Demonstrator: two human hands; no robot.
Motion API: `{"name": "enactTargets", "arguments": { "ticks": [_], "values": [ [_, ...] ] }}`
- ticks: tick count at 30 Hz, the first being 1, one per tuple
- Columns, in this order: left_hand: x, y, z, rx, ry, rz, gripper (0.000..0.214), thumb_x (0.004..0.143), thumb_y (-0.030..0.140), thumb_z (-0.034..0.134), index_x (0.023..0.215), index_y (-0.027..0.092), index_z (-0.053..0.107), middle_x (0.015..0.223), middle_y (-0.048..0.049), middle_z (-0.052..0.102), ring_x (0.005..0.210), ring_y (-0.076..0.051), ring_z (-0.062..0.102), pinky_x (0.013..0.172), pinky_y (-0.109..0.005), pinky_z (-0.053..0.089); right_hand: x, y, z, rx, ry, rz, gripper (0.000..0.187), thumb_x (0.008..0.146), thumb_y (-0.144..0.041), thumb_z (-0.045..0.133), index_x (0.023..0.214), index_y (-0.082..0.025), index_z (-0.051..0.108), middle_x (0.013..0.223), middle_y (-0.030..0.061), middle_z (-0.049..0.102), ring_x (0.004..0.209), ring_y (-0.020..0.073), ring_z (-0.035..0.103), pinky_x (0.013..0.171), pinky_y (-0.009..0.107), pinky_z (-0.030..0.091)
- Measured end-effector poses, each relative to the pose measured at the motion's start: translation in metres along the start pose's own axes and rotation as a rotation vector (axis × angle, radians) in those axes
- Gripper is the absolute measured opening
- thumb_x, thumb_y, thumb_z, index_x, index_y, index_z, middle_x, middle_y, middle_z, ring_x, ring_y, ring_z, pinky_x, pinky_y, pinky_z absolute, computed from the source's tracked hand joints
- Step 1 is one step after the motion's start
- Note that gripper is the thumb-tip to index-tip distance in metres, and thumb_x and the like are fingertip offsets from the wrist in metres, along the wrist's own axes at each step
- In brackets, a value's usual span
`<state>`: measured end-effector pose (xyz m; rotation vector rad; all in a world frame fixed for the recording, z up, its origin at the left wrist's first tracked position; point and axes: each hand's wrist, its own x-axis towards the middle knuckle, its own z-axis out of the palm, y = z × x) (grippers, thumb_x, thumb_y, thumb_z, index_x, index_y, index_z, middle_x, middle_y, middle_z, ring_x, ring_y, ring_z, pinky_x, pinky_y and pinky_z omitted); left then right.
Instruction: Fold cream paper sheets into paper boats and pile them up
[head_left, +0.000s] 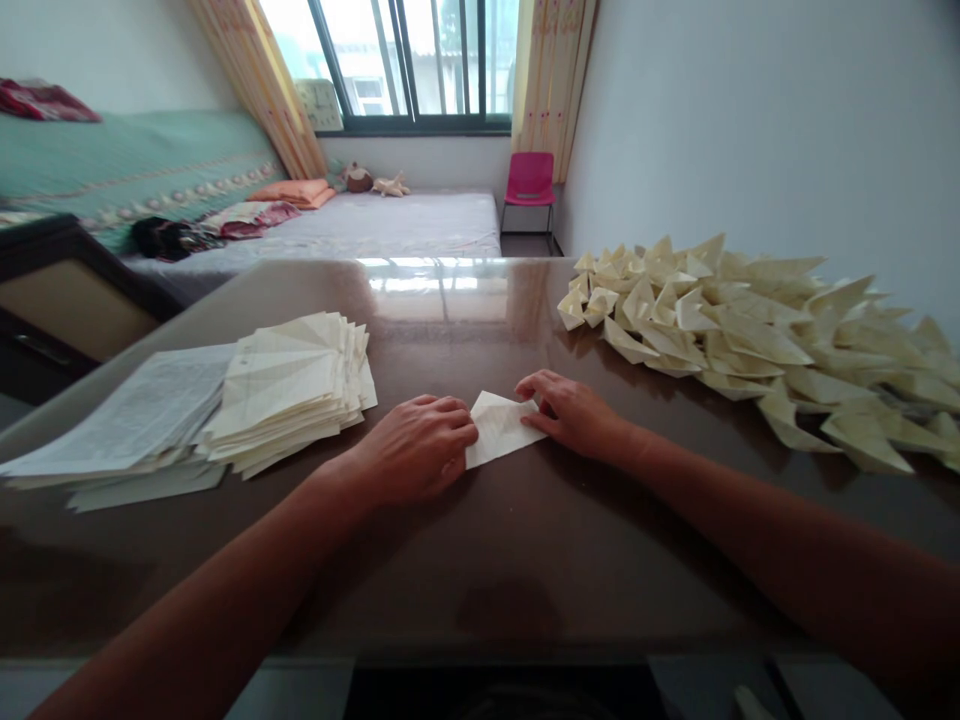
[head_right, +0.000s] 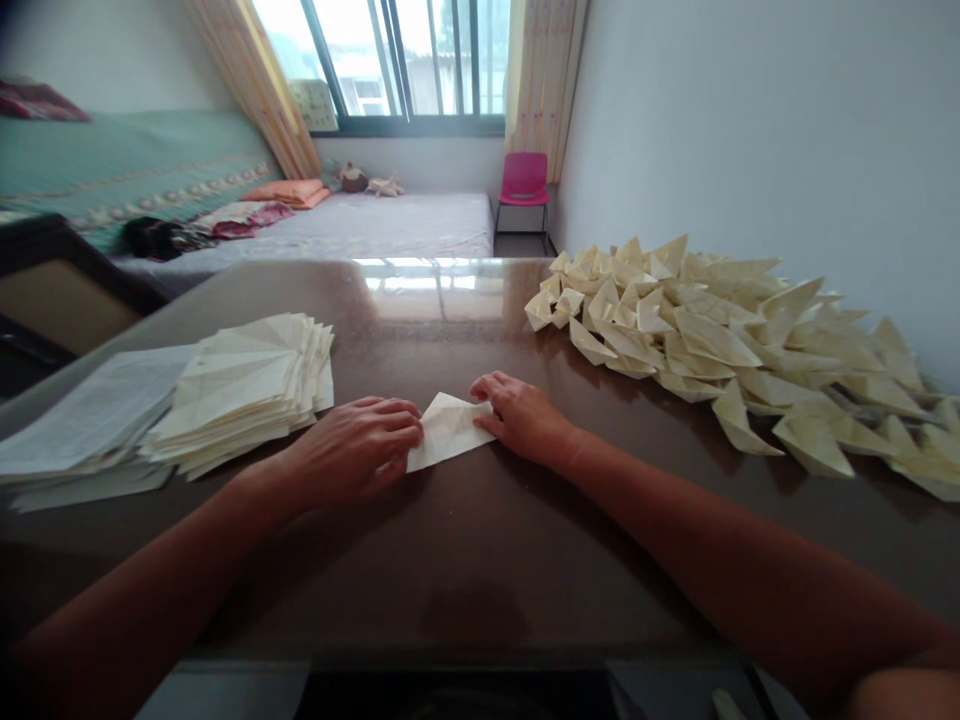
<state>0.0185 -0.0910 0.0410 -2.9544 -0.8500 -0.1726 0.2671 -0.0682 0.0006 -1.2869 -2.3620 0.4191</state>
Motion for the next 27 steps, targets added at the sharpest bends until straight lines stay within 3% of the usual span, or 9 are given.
{"name": "enactTargets", "arguments": {
  "ticks": [4, 7, 14, 17, 22, 27],
  "values": [
    [0.016, 0.019, 0.022, -0.026, 0.162, -0.017, 0.031, 0.094, 0.023, 0.041, 0.12, 0.02, 0.055, 0.121, -0.0061, 0.061, 0.117, -0.02, 0.049, 0.095, -0.034, 0.044, 0.003, 0.002, 0.0, 0.039, -0.023, 0.044, 0.027, 0.08, -0.024, 0.064, 0.105, -0.018, 0.055, 0.104, 0.0034, 0.06, 0.067, 0.0094, 0.058, 0.067, 0.024, 0.045],
    [0.024, 0.029, 0.037, -0.002, 0.148, -0.064, 0.039, 0.095, 0.032, 0.039, 0.132, 0.02, 0.047, 0.131, -0.0074, 0.055, 0.119, -0.024, 0.047, 0.095, -0.039, 0.044, 0.006, 0.007, -0.006, 0.003, -0.055, 0.062, 0.025, 0.08, -0.026, 0.063, 0.103, -0.017, 0.057, 0.104, 0.0052, 0.06, 0.068, 0.0098, 0.059, 0.068, 0.024, 0.045],
    [0.024, 0.028, 0.038, -0.007, 0.104, -0.088, 0.039, 0.095, 0.034, 0.039, 0.13, 0.022, 0.048, 0.134, -0.0056, 0.053, 0.118, -0.024, 0.045, 0.095, -0.041, 0.043, 0.014, 0.008, -0.019, -0.098, -0.173, 0.155, 0.02, 0.077, -0.038, 0.066, 0.085, -0.02, 0.063, 0.078, 0.0011, 0.066, 0.067, 0.0136, 0.058, 0.059, 0.022, 0.039],
    [0.024, 0.029, 0.038, -0.002, 0.118, -0.091, 0.038, 0.095, 0.033, 0.04, 0.13, 0.022, 0.049, 0.132, -0.0065, 0.054, 0.118, -0.024, 0.046, 0.093, -0.04, 0.043, 0.017, 0.006, -0.019, -0.058, -0.234, 0.187, 0.018, 0.078, -0.038, 0.063, 0.081, -0.02, 0.063, 0.075, 0.0, 0.067, 0.064, 0.0125, 0.058, 0.055, 0.021, 0.037],
    [0.023, 0.03, 0.039, 0.006, 0.121, -0.083, 0.037, 0.095, 0.033, 0.039, 0.128, 0.022, 0.05, 0.132, -0.0063, 0.054, 0.117, -0.025, 0.046, 0.092, -0.04, 0.043, 0.016, 0.011, -0.02, -0.083, -0.189, 0.143, 0.023, 0.073, -0.036, 0.067, 0.09, -0.02, 0.062, 0.08, -0.0001, 0.066, 0.066, 0.0119, 0.056, 0.057, 0.021, 0.037],
    [0.022, 0.03, 0.037, -0.01, 0.116, -0.071, 0.036, 0.095, 0.032, 0.039, 0.127, 0.022, 0.052, 0.13, -0.0057, 0.056, 0.115, -0.024, 0.047, 0.093, -0.04, 0.044, 0.016, 0.015, -0.02, -0.069, -0.219, 0.1, 0.02, 0.071, -0.034, 0.067, 0.085, -0.021, 0.061, 0.08, -0.0007, 0.066, 0.067, 0.0124, 0.057, 0.061, 0.022, 0.039]
  ]
}}
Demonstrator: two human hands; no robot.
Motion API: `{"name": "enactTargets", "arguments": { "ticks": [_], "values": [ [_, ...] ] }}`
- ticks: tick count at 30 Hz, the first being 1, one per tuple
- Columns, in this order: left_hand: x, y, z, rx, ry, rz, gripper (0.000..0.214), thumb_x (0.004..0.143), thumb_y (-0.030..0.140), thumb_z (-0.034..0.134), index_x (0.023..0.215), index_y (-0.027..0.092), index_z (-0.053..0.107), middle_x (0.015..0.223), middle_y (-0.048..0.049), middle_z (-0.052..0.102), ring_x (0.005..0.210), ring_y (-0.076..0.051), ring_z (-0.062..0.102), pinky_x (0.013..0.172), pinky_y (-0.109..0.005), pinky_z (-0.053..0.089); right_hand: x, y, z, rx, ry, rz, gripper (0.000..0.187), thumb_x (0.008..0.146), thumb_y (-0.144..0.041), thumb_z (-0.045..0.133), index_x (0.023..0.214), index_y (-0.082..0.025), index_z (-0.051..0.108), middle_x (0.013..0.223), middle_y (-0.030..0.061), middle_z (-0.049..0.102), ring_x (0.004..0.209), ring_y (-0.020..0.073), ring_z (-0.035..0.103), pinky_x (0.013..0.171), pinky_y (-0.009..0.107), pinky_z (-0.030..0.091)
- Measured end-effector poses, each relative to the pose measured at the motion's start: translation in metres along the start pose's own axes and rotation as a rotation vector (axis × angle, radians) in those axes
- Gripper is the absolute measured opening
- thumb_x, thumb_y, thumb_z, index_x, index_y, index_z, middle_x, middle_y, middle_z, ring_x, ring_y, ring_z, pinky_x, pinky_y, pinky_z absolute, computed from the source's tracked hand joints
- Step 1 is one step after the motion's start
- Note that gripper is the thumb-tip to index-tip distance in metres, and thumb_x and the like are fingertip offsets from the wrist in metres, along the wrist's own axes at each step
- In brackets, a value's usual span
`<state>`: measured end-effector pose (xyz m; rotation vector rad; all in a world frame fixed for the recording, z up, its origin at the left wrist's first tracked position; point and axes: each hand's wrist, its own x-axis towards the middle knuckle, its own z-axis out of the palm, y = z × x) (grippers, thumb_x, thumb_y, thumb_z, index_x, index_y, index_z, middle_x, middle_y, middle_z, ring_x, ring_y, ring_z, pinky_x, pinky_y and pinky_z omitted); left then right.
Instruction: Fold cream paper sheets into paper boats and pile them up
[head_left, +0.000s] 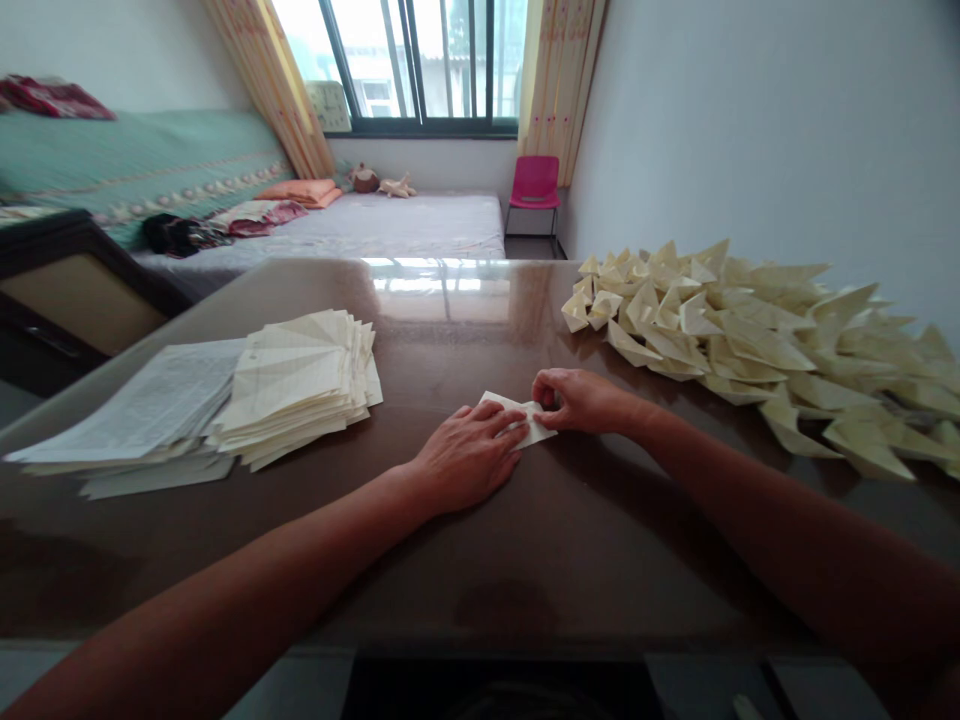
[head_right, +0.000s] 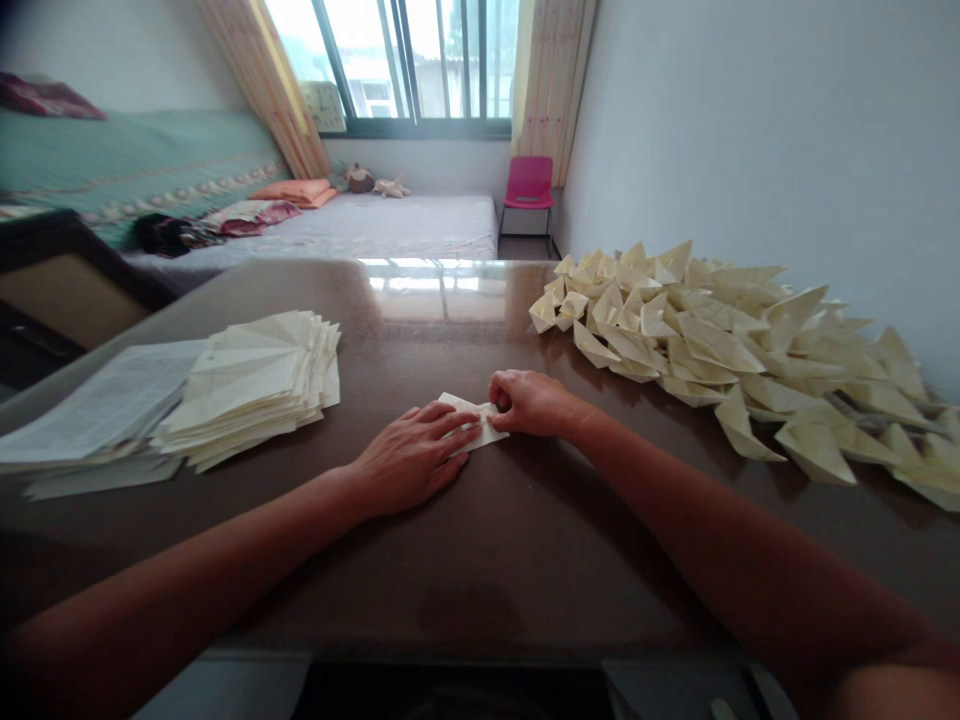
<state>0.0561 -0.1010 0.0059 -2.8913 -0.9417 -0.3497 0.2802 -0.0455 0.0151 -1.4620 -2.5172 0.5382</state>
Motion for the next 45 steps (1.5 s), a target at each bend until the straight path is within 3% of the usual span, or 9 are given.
{"name": "enactTargets", "arguments": {
  "ticks": [8, 14, 18, 24, 29, 32, 37, 42, 45],
  "values": [
    [-0.001, 0.0, 0.001, -0.011, 0.04, -0.001, 0.034, 0.095, 0.031, 0.041, 0.125, 0.023, 0.054, 0.128, -0.0064, 0.056, 0.113, -0.023, 0.049, 0.092, -0.038, 0.045, -0.003, -0.004, 0.001, 0.074, 0.021, -0.023, 0.01, 0.072, -0.027, 0.064, 0.08, -0.02, 0.062, 0.076, -0.001, 0.064, 0.066, 0.0111, 0.055, 0.06, 0.021, 0.039],
    [-0.001, 0.0, 0.001, -0.021, 0.008, -0.016, 0.034, 0.095, 0.031, 0.039, 0.125, 0.024, 0.053, 0.133, -0.0047, 0.053, 0.116, -0.024, 0.047, 0.092, -0.04, 0.044, -0.005, -0.008, 0.006, 0.317, 0.073, 0.032, 0.027, 0.072, -0.019, 0.062, 0.098, -0.019, 0.056, 0.074, -0.0031, 0.065, 0.064, 0.0104, 0.059, 0.06, 0.02, 0.044],
    [0.0, -0.001, 0.001, -0.025, 0.004, -0.021, 0.035, 0.094, 0.031, 0.042, 0.127, 0.023, 0.051, 0.133, -0.0066, 0.053, 0.116, -0.024, 0.046, 0.093, -0.04, 0.045, -0.007, -0.01, 0.012, 0.349, 0.159, 0.007, 0.022, 0.075, -0.018, 0.062, 0.096, -0.019, 0.056, 0.078, -0.0008, 0.067, 0.07, 0.0119, 0.063, 0.065, 0.022, 0.047],
    [0.0, 0.0, 0.001, -0.037, 0.007, -0.014, 0.035, 0.093, 0.029, 0.043, 0.127, 0.023, 0.051, 0.129, -0.0069, 0.055, 0.114, -0.023, 0.047, 0.094, -0.039, 0.044, -0.016, -0.02, 0.013, 0.099, 0.203, -0.097, 0.021, 0.081, -0.023, 0.062, 0.101, -0.022, 0.055, 0.081, -0.001, 0.071, 0.076, 0.015, 0.065, 0.071, 0.025, 0.045],
    [0.001, -0.001, 0.0, -0.049, 0.003, -0.047, 0.043, 0.092, 0.032, 0.044, 0.134, 0.02, 0.044, 0.136, -0.0071, 0.05, 0.115, -0.024, 0.046, 0.097, -0.04, 0.043, -0.026, -0.029, 0.001, -0.16, 0.109, -0.247, 0.017, 0.089, -0.018, 0.048, 0.103, -0.017, 0.057, 0.089, 0.0079, 0.069, 0.086, 0.0188, 0.063, 0.075, 0.027, 0.043],
    [0.002, -0.003, 0.0, -0.061, -0.02, -0.047, 0.05, 0.092, 0.033, 0.045, 0.139, 0.017, 0.038, 0.134, -0.0076, 0.052, 0.115, -0.024, 0.045, 0.095, -0.04, 0.044, -0.029, -0.027, -0.003, -0.193, 0.059, -0.298, 0.017, 0.088, -0.016, 0.047, 0.101, -0.016, 0.058, 0.086, 0.007, 0.068, 0.08, 0.0191, 0.063, 0.072, 0.027, 0.043],
    [0.002, -0.001, 0.002, -0.037, -0.021, -0.014, 0.043, 0.093, 0.033, 0.044, 0.134, 0.019, 0.046, 0.137, -0.0052, 0.052, 0.118, -0.025, 0.044, 0.097, -0.041, 0.042, -0.027, -0.02, 0.002, -0.106, 0.149, -0.266, 0.025, 0.087, -0.01, 0.043, 0.104, -0.016, 0.06, 0.097, 0.0064, 0.069, 0.089, 0.0185, 0.063, 0.079, 0.028, 0.044],
    [-0.001, -0.016, -0.004, -0.133, -0.001, 0.012, 0.032, 0.093, 0.03, 0.044, 0.12, 0.021, 0.057, 0.123, -0.0034, 0.061, 0.11, -0.021, 0.051, 0.096, -0.034, 0.043, -0.03, -0.028, 0.003, -0.268, 0.038, -0.341, 0.025, 0.088, -0.008, 0.043, 0.098, -0.015, 0.065, 0.104, 0.0099, 0.066, 0.094, 0.0207, 0.058, 0.085, 0.032, 0.044],
    [-0.008, -0.039, -0.017, -0.151, -0.004, -0.203, 0.027, 0.094, 0.029, 0.038, 0.103, 0.022, 0.063, 0.099, -0.0029, 0.068, 0.092, -0.017, 0.059, 0.082, -0.029, 0.046, -0.036, -0.037, 0.003, -0.421, 0.003, -0.342, 0.02, 0.088, -0.011, 0.048, 0.097, -0.013, 0.065, 0.099, 0.0121, 0.064, 0.093, 0.0228, 0.055, 0.084, 0.034, 0.043]
  ]
}}
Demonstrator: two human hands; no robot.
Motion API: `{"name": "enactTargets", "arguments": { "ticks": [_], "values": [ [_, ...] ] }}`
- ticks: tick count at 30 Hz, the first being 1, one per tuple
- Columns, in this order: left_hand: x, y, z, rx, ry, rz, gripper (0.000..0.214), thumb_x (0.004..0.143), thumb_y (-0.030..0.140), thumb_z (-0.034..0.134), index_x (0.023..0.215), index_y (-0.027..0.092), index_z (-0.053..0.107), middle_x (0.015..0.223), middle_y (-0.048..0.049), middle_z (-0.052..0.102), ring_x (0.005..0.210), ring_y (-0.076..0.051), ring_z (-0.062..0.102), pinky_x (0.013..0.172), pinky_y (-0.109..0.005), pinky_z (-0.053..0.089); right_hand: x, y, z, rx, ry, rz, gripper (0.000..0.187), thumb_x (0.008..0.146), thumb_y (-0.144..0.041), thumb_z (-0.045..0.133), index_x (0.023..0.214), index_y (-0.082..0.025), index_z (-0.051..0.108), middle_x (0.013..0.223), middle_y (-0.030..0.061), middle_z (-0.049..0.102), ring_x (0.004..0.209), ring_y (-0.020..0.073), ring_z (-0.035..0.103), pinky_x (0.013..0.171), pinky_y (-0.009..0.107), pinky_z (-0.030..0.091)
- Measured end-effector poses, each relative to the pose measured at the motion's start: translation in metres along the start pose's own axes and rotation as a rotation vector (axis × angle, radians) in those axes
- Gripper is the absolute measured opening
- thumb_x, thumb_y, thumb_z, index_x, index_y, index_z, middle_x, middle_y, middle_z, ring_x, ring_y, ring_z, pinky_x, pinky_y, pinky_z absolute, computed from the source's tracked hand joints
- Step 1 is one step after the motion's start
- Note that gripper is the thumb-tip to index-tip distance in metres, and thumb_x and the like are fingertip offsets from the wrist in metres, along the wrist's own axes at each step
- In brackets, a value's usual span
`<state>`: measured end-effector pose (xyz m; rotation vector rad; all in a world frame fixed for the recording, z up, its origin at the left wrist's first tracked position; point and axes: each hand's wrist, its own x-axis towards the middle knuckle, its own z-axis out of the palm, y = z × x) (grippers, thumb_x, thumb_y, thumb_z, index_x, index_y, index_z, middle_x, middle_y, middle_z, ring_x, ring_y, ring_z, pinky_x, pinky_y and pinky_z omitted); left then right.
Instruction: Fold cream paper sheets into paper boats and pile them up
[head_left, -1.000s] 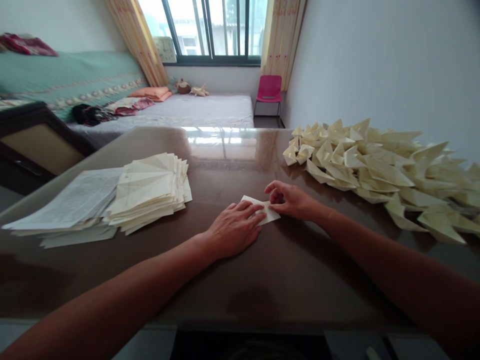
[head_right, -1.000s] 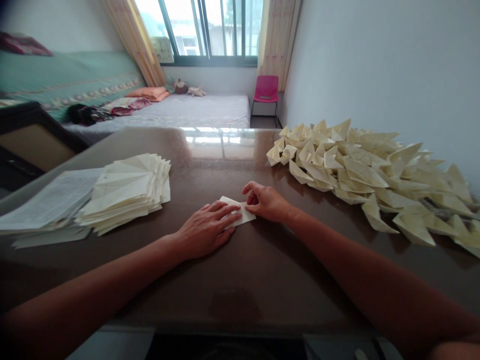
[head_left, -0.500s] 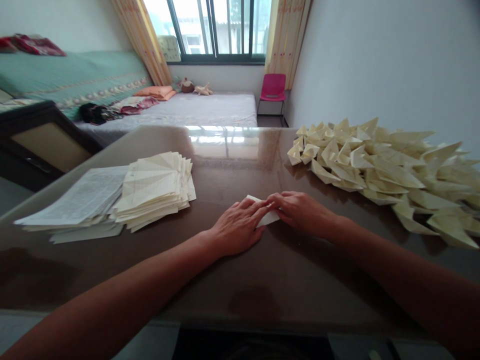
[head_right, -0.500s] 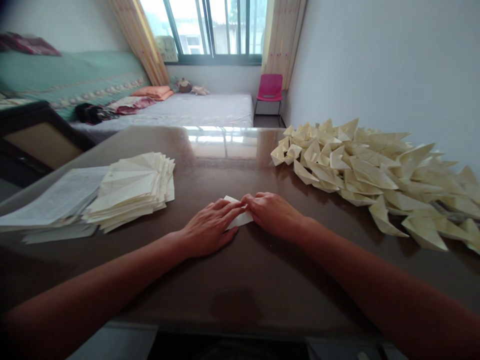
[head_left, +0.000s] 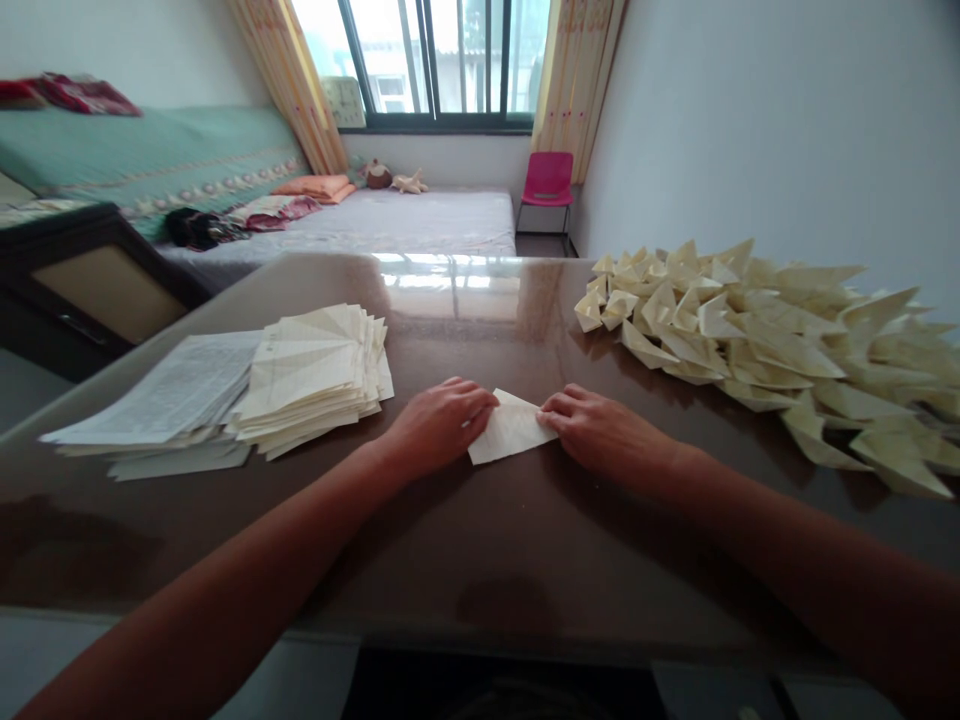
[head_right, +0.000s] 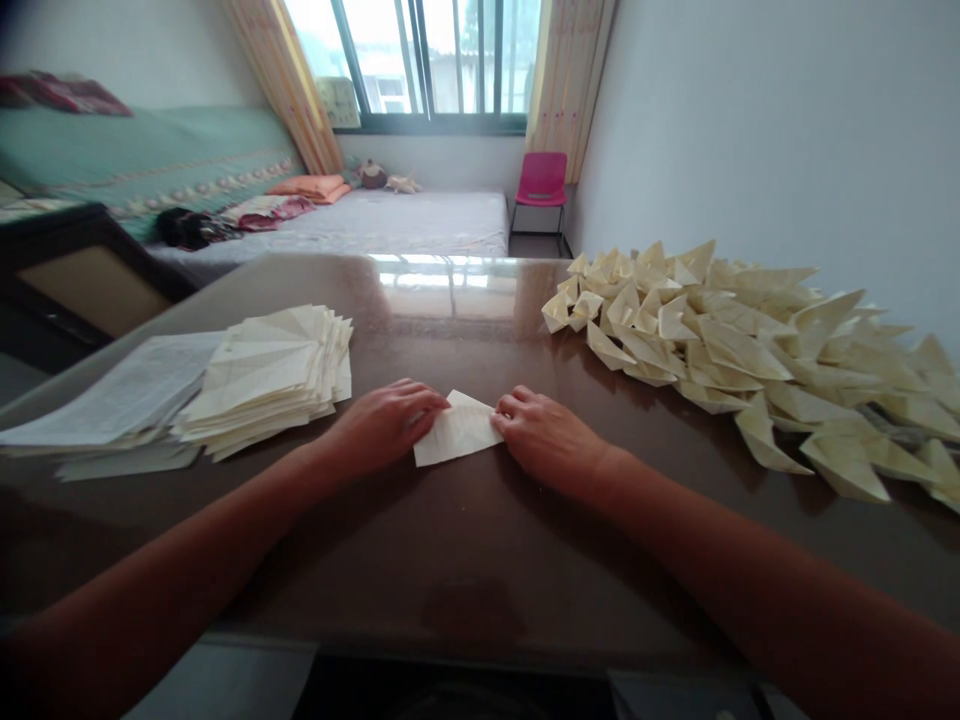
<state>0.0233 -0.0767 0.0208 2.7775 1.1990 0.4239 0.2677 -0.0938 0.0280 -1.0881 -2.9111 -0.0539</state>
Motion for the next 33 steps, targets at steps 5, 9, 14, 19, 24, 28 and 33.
{"name": "enactTargets", "arguments": {
  "ticks": [5, 9, 14, 19, 24, 28, 33],
  "values": [
    [-0.007, -0.013, -0.023, 0.029, -0.18, -0.294, 0.029, 0.088, 0.046, 0.045, 0.089, 0.022, 0.061, 0.089, -0.0015, 0.067, 0.075, -0.016, 0.062, 0.061, -0.025, 0.041, -0.002, -0.014, -0.007, -0.132, -0.085, 0.092, 0.013, 0.088, -0.015, 0.051, 0.089, -0.014, 0.064, 0.088, 0.0103, 0.062, 0.084, 0.0224, 0.054, 0.076, 0.033, 0.043],
    [-0.008, 0.001, -0.025, 0.109, -0.305, -0.358, 0.041, 0.077, 0.062, 0.053, 0.089, 0.023, 0.058, 0.093, -0.0021, 0.068, 0.077, -0.021, 0.063, 0.058, -0.027, 0.038, -0.001, -0.017, -0.012, -0.098, -0.086, 0.155, 0.014, 0.089, -0.019, 0.049, 0.087, -0.017, 0.063, 0.089, 0.0087, 0.062, 0.086, 0.0217, 0.054, 0.074, 0.031, 0.041],
    [-0.007, 0.006, -0.022, 0.127, -0.335, -0.379, 0.039, 0.076, 0.061, 0.053, 0.087, 0.023, 0.056, 0.092, -0.0024, 0.069, 0.078, -0.022, 0.064, 0.057, -0.028, 0.036, -0.001, -0.006, -0.005, -0.007, 0.028, 0.14, 0.011, 0.088, -0.019, 0.05, 0.09, -0.018, 0.061, 0.109, 0.0093, 0.059, 0.096, 0.0215, 0.052, 0.079, 0.031, 0.041],
    [-0.007, 0.009, -0.021, 0.077, -0.344, -0.355, 0.028, 0.081, 0.052, 0.052, 0.086, 0.025, 0.057, 0.09, -0.0004, 0.069, 0.078, -0.02, 0.064, 0.058, -0.027, 0.036, 0.003, 0.015, 0.012, 0.323, 0.106, 0.316, 0.023, 0.08, -0.02, 0.062, 0.101, -0.015, 0.054, 0.094, 0.0054, 0.064, 0.078, 0.0147, 0.058, 0.071, 0.025, 0.043],
    [-0.008, 0.008, -0.021, 0.062, -0.324, -0.331, 0.026, 0.081, 0.05, 0.054, 0.088, 0.025, 0.055, 0.093, 0.0005, 0.069, 0.079, -0.019, 0.064, 0.059, -0.027, 0.037, 0.012, 0.024, 0.022, 0.493, 0.168, 0.403, 0.014, 0.08, -0.025, 0.061, 0.092, -0.019, 0.062, 0.079, -0.0003, 0.066, 0.067, 0.0113, 0.059, 0.062, 0.021, 0.041],
    [-0.009, 0.001, -0.02, 0.071, -0.298, -0.35, 0.036, 0.077, 0.056, 0.057, 0.093, 0.024, 0.054, 0.098, 0.0002, 0.067, 0.082, -0.02, 0.064, 0.06, -0.027, 0.039, 0.012, 0.017, 0.019, 0.405, 0.229, 0.405, 0.012, 0.082, -0.027, 0.057, 0.077, -0.021, 0.066, 0.075, -0.0011, 0.065, 0.065, 0.0114, 0.059, 0.06, 0.022, 0.038],
    [-0.008, -0.003, -0.017, 0.056, -0.272, -0.362, 0.043, 0.076, 0.059, 0.057, 0.103, 0.026, 0.054, 0.11, -0.0005, 0.062, 0.082, -0.02, 0.064, 0.063, -0.028, 0.041, 0.007, 0.009, 0.012, 0.214, 0.347, 0.426, 0.009, 0.08, -0.026, 0.056, 0.075, -0.021, 0.062, 0.079, -0.001, 0.065, 0.063, 0.0109, 0.058, 0.059, 0.023, 0.035]
  ]
}}
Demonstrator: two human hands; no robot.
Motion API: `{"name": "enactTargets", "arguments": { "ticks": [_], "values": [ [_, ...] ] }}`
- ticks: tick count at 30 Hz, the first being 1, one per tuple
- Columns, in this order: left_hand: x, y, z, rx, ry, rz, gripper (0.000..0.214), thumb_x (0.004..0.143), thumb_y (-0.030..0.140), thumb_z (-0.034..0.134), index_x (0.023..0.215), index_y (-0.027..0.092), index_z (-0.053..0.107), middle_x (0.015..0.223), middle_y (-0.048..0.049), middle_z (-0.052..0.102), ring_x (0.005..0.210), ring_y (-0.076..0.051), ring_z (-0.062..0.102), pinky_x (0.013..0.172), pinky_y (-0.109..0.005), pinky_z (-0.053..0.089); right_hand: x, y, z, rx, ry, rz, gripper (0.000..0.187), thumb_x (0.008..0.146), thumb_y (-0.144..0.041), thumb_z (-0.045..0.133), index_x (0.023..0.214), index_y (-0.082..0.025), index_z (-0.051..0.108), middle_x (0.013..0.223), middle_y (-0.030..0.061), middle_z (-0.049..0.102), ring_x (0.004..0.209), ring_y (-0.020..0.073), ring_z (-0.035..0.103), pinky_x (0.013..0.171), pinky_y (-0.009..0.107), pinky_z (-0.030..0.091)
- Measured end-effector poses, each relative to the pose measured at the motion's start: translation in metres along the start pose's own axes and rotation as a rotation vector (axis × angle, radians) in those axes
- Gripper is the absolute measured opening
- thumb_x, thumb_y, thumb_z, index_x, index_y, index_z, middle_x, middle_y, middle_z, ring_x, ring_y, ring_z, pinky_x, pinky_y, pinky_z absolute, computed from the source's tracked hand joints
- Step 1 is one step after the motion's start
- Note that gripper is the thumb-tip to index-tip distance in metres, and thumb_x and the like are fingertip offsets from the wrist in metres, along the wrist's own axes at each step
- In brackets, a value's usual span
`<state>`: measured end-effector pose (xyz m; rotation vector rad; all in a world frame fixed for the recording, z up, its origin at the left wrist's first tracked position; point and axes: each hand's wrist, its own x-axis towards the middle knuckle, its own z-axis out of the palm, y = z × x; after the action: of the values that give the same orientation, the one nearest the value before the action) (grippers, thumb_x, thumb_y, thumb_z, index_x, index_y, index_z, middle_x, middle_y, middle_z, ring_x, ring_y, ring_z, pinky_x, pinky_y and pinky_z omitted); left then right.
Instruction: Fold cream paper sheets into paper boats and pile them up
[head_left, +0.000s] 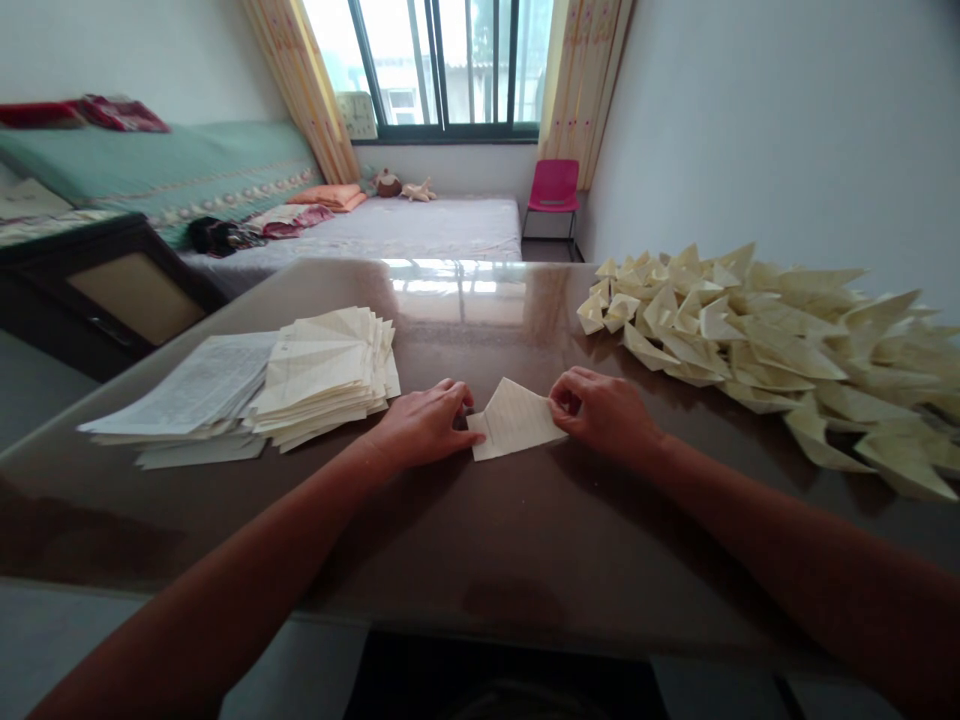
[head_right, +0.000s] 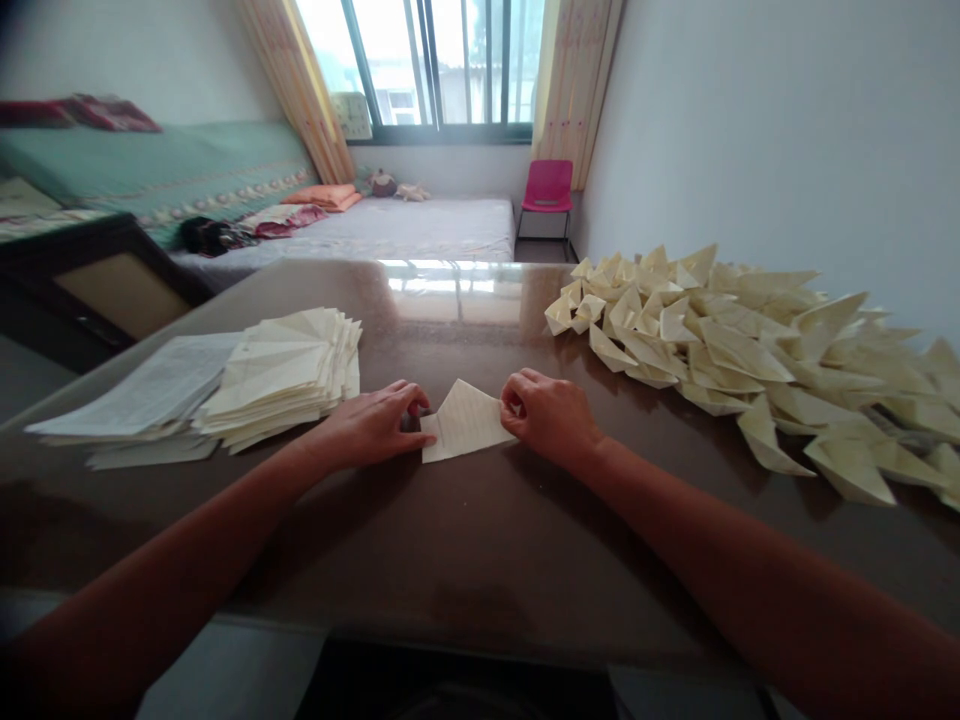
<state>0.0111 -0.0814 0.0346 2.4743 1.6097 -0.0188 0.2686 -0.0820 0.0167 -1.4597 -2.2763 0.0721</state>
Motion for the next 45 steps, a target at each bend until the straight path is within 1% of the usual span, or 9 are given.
{"name": "enactTargets", "arguments": {
  "ticks": [6, 12, 16, 22, 26, 32, 35, 39, 45],
  "values": [
    [0.005, -0.004, 0.002, -0.114, -0.004, -0.022, 0.03, 0.079, 0.05, 0.057, 0.094, 0.024, 0.056, 0.101, -0.001, 0.063, 0.081, -0.018, 0.063, 0.065, -0.027, 0.042, 0.002, 0.008, 0.007, 0.076, -0.049, 0.089, 0.008, 0.08, -0.029, 0.056, 0.08, -0.022, 0.057, 0.066, -0.0033, 0.064, 0.058, 0.0119, 0.059, 0.057, 0.023, 0.034],
    [0.01, -0.006, 0.007, -0.158, 0.085, -0.042, 0.018, 0.084, 0.039, 0.052, 0.092, 0.024, 0.057, 0.09, 0.0003, 0.067, 0.076, -0.017, 0.062, 0.062, -0.026, 0.039, 0.002, 0.006, 0.009, -0.02, -0.082, 0.05, 0.006, 0.081, -0.029, 0.055, 0.08, -0.022, 0.055, 0.071, -0.0033, 0.066, 0.061, 0.0127, 0.058, 0.056, 0.024, 0.03],
    [0.008, 0.001, 0.012, -0.101, 0.133, -0.034, 0.015, 0.086, 0.035, 0.05, 0.089, 0.024, 0.059, 0.09, 0.0003, 0.067, 0.074, -0.016, 0.062, 0.059, -0.026, 0.038, -0.001, 0.0, 0.005, -0.191, -0.095, -0.025, 0.008, 0.085, -0.027, 0.052, 0.082, -0.022, 0.057, 0.078, -0.0011, 0.067, 0.066, 0.0143, 0.059, 0.058, 0.026, 0.028],
    [0.0, 0.017, 0.013, 0.139, 0.204, 0.0, 0.023, 0.092, 0.035, 0.04, 0.091, 0.023, 0.06, 0.094, -0.0015, 0.064, 0.077, -0.017, 0.062, 0.059, -0.027, 0.039, -0.005, -0.006, -0.001, -0.425, -0.15, -0.257, 0.017, 0.092, -0.022, 0.046, 0.088, -0.019, 0.062, 0.087, 0.0053, 0.065, 0.078, 0.0181, 0.06, 0.066, 0.03, 0.03],
    [-0.002, 0.022, 0.014, 0.265, 0.195, 0.104, 0.026, 0.095, 0.03, 0.038, 0.088, 0.021, 0.062, 0.092, -0.0049, 0.063, 0.086, -0.019, 0.061, 0.059, -0.026, 0.04, -0.003, -0.006, -0.003, -0.445, -0.217, -0.341, 0.014, 0.091, -0.02, 0.049, 0.087, -0.018, 0.062, 0.088, 0.0061, 0.064, 0.079, 0.0186, 0.058, 0.068, 0.03, 0.031],
    [-0.007, 0.022, 0.009, 0.384, 0.119, 0.292, 0.018, 0.091, 0.014, 0.044, 0.091, 0.017, 0.062, 0.097, -0.0077, 0.061, 0.093, -0.021, 0.056, 0.062, -0.027, 0.044, -0.003, -0.007, -0.015, -0.395, -0.317, -0.37, 0.017, 0.092, -0.023, 0.049, 0.085, -0.017, 0.064, 0.092, 0.0074, 0.063, 0.085, 0.0187, 0.056, 0.07, 0.029, 0.034],
    [-0.012, 0.021, 0.001, 0.363, 0.088, 0.323, 0.022, 0.094, 0.025, 0.043, 0.093, 0.016, 0.063, 0.099, -0.0094, 0.06, 0.095, -0.022, 0.054, 0.065, -0.029, 0.047, -0.004, -0.006, -0.023, -0.37, -0.337, -0.409, 0.026, 0.093, -0.037, 0.049, 0.092, -0.018, 0.066, 0.098, 0.0094, 0.064, 0.093, 0.0214, 0.054, 0.073, 0.03, 0.035],
    [-0.014, 0.017, -0.004, 0.265, 0.077, 0.398, 0.041, 0.089, 0.049, 0.05, 0.105, 0.014, 0.063, 0.11, -0.0108, 0.057, 0.102, -0.024, 0.052, 0.083, -0.033, 0.048, -0.005, -0.006, -0.027, -0.334, -0.336, -0.443, 0.044, 0.09, -0.055, 0.048, 0.103, -0.017, 0.065, 0.108, 0.0123, 0.063, 0.101, 0.0244, 0.052, 0.078, 0.033, 0.036],
    [-0.009, 0.019, 0.008, 0.344, 0.092, 0.47, 0.03, 0.092, 0.031, 0.049, 0.104, 0.008, 0.064, 0.107, -0.0139, 0.06, 0.099, -0.024, 0.054, 0.091, -0.034, 0.044, -0.005, -0.014, -0.022, -0.399, -0.316, -0.454, 0.046, 0.091, -0.052, 0.045, 0.096, -0.011, 0.066, 0.098, 0.015, 0.066, 0.093, 0.0258, 0.054, 0.08, 0.037, 0.034]
  ]
}}
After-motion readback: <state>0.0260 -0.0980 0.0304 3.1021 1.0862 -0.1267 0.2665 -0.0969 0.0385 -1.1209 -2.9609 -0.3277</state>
